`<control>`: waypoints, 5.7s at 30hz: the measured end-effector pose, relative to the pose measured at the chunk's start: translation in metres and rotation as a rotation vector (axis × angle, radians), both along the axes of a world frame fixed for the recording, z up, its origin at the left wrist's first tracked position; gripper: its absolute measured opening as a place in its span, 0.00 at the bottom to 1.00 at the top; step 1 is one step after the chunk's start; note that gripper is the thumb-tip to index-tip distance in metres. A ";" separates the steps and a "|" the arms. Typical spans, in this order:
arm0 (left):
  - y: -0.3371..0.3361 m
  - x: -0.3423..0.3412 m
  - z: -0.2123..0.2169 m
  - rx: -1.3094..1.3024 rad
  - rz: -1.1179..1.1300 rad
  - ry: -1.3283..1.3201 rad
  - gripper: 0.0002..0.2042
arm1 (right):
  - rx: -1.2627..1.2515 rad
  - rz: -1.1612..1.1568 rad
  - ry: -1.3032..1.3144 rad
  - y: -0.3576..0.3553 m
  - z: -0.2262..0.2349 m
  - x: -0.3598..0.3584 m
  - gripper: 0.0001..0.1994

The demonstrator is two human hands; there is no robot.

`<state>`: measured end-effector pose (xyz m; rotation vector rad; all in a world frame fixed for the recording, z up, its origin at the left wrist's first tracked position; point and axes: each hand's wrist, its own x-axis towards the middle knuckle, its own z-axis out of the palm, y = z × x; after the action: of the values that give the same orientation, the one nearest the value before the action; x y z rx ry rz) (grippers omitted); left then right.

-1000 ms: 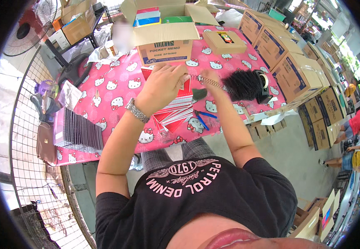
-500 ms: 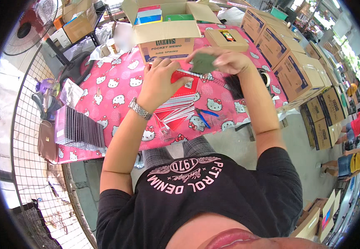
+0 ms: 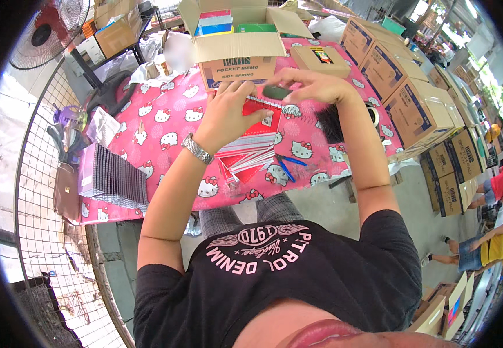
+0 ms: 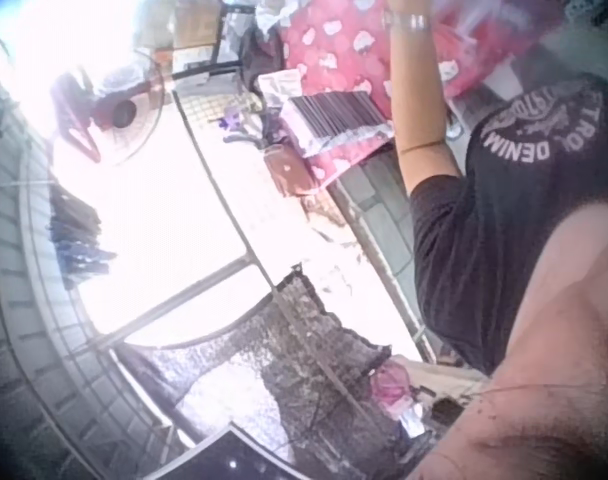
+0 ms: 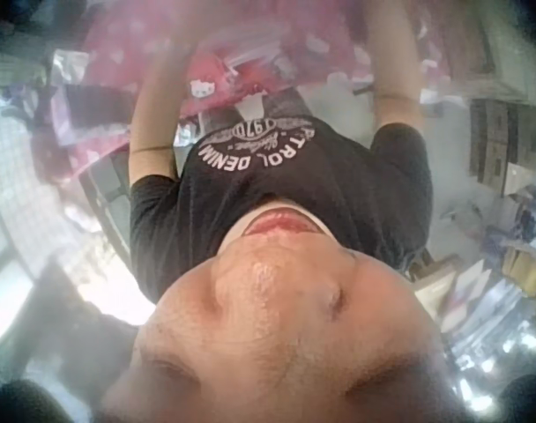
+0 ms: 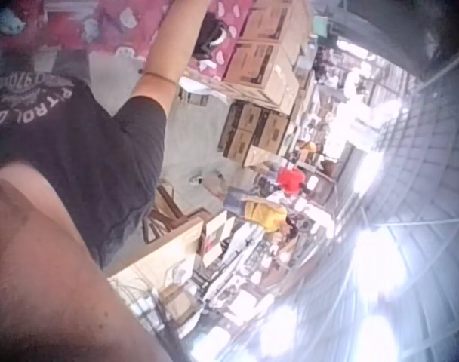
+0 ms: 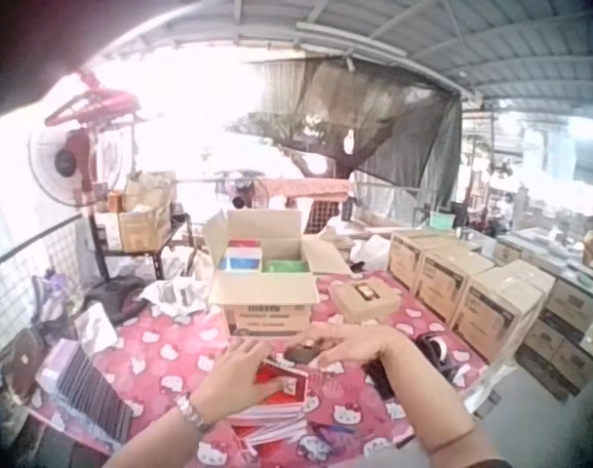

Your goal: The person assembles notebooks by threading metal coils through the punched holes of paper stacks and covers, using pliers to crimp the ends of the coils.

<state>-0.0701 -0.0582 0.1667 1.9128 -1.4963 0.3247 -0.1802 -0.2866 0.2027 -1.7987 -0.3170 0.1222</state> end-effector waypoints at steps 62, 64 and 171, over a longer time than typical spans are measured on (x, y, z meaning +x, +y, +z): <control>0.035 0.008 -0.041 -0.467 0.098 0.571 0.10 | -0.680 -0.869 -0.696 0.159 -0.053 -0.030 0.25; 0.038 0.004 -0.037 -0.511 0.150 0.394 0.10 | -0.331 -0.753 -0.381 0.162 -0.043 -0.036 0.23; 0.004 0.005 -0.015 -0.051 0.010 -0.207 0.09 | -0.215 -0.624 -0.242 0.065 -0.051 -0.036 0.12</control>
<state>-0.0655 -0.0540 0.1516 1.8932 -1.5953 0.5747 -0.2166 -0.2216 0.1517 -2.0494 0.1026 -0.5208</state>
